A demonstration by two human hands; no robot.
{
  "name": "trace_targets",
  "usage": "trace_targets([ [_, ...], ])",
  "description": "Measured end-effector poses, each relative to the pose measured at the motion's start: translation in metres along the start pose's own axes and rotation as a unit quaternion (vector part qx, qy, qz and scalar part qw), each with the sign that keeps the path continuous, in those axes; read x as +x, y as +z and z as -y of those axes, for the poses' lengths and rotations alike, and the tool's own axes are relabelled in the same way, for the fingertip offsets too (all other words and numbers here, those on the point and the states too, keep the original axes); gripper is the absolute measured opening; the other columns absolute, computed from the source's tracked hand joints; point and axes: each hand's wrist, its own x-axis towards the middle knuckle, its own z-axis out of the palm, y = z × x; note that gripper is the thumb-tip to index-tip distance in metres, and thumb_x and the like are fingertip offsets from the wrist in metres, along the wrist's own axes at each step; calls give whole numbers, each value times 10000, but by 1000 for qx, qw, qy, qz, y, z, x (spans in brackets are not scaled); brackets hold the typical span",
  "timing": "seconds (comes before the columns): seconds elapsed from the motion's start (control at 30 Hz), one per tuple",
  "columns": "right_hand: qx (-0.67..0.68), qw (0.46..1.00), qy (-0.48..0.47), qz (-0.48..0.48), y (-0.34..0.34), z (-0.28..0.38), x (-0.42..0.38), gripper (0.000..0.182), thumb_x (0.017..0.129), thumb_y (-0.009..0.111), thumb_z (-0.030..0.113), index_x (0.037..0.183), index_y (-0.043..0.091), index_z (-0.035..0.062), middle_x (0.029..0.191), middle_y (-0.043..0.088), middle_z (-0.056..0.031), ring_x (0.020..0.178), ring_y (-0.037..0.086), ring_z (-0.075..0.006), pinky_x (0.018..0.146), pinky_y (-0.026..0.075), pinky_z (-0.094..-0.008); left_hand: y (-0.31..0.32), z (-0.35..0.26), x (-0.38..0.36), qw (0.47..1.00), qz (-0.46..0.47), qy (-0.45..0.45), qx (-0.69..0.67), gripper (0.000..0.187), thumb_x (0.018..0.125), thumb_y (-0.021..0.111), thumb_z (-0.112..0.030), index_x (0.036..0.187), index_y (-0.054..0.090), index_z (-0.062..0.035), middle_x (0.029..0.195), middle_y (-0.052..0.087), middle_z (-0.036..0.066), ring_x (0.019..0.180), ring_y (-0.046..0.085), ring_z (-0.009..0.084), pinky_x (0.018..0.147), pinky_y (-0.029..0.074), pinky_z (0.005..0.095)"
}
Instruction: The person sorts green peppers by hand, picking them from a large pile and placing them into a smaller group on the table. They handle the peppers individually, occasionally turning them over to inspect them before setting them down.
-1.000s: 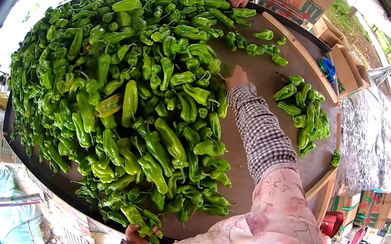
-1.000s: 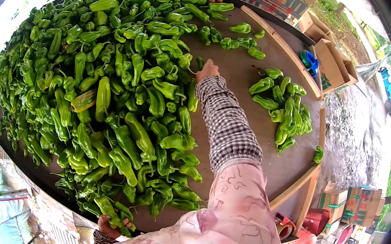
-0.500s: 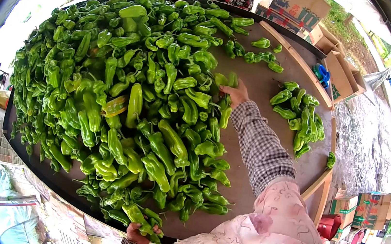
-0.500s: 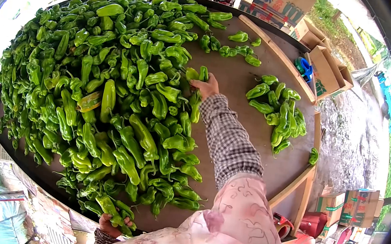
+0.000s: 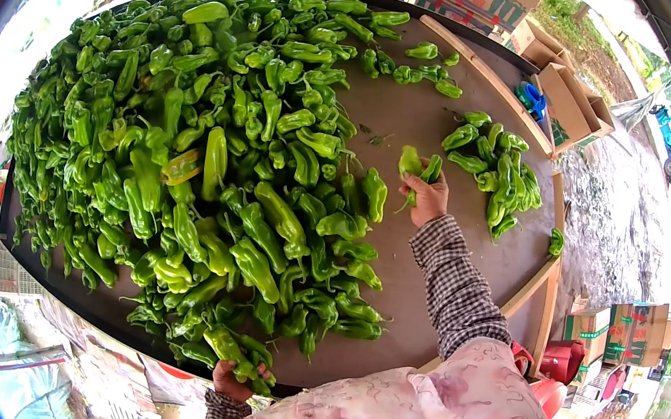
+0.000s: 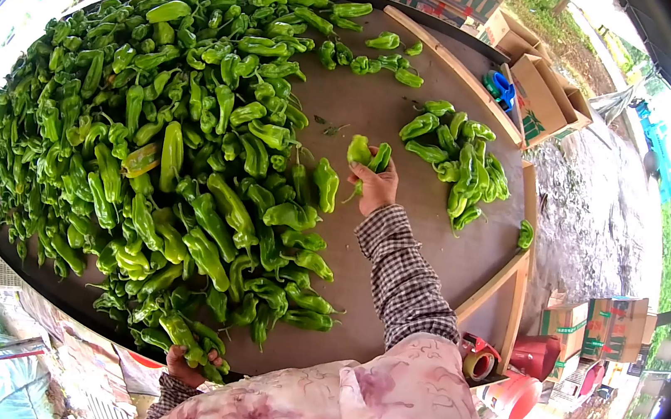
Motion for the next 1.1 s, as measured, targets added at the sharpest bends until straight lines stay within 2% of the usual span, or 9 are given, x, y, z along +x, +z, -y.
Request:
trace_targets([
  [0.1, -217, 971, -84, -58, -10, -26, 1, 468, 749, 644, -34, 1178, 472, 36, 1054, 577, -108, 893, 597, -236, 719, 513, -319, -2, 0, 1, 1000, 18, 1, -4, 390, 678, 626, -268, 1034, 599, -109, 963, 585, 119, 790, 534, 278, 716, 414, 426],
  [0.17, -605, 760, -228, -65, 4, -45, -11, 566, 757, 666, -4, 1257, 406, 50, 1164, 518, -138, 994, 550, -273, 795, 501, -332, 0, 0, 0, 1000, 20, 3, 6, 413, 685, 624, -273, 1061, 585, -108, 963, 584, 118, 793, 533, 276, 715, 413, 423],
  [0.37, -443, 894, 1, -62, 18, -51, -11, 798, 684, 763, -17, 1330, 305, 80, 1288, 428, -153, 1112, 489, -259, 895, 489, -342, -1, 0, 0, 999, 46, 21, 19, 427, 698, 619, -283, 1084, 568, -106, 966, 579, 112, 788, 532, 272, 700, 412, 416],
  [0.43, -180, 982, 36, -43, 14, -45, -13, 796, 682, 745, -56, 1334, 312, 90, 1274, 446, -123, 1091, 507, -235, 873, 506, -332, 1, 1, 1, 999, 39, 19, 23, 431, 687, 626, -285, 1077, 573, -111, 948, 581, 110, 774, 533, 275, 693, 411, 413],
  [0.53, 8, 997, 71, 28, 1, -29, -23, 802, 670, 734, -90, 1332, 322, 97, 1236, 484, -97, 1067, 527, -205, 868, 511, -335, -1, 2, 0, 1000, 6, 23, 12, 450, 654, 635, -280, 1068, 576, -115, 915, 590, 109, 742, 532, 276, 670, 411, 410],
  [0.67, -26, 999, -34, 23, -18, -10, -31, 781, 662, 724, -101, 1312, 340, 97, 1176, 521, -92, 1025, 550, -200, 864, 507, -332, 6, 2, 1, 1000, 10, 21, 17, 453, 651, 626, -275, 1071, 574, -114, 929, 593, 108, 726, 528, 269, 648, 410, 408],
  [0.8, -386, 873, -239, -178, -80, 27, 10, 794, 587, 792, 93, 1260, 372, 72, 1206, 459, -153, 1111, 473, -289, 944, 418, -398, 5, 0, 1, 999, 20, 5, 34, 472, 671, 628, -287, 1106, 549, -120, 965, 565, 94, 777, 508, 261, 706, 382, 402],
  [0.93, -533, 752, -239, -304, -117, 99, 26, 803, 597, 803, 191, 1269, 379, 81, 1232, 419, -201, 1103, 457, -346, 975, 390, -406, 7, -1, 1, 999, 29, 0, 28, 443, 683, 621, -275, 1094, 560, -121, 973, 565, 100, 790, 513, 269, 714, 387, 416],
  [1.1, -547, 741, -160, -355, -166, 135, 69, 749, 644, 783, 291, 1266, 406, 110, 1251, 422, -241, 1115, 455, -370, 964, 394, -444, 7, 1, 0, 999, 12, 16, 42, 378, 679, 621, -293, 1008, 613, -109, 936, 578, 103, 762, 518, 258, 689, 413, 413],
])
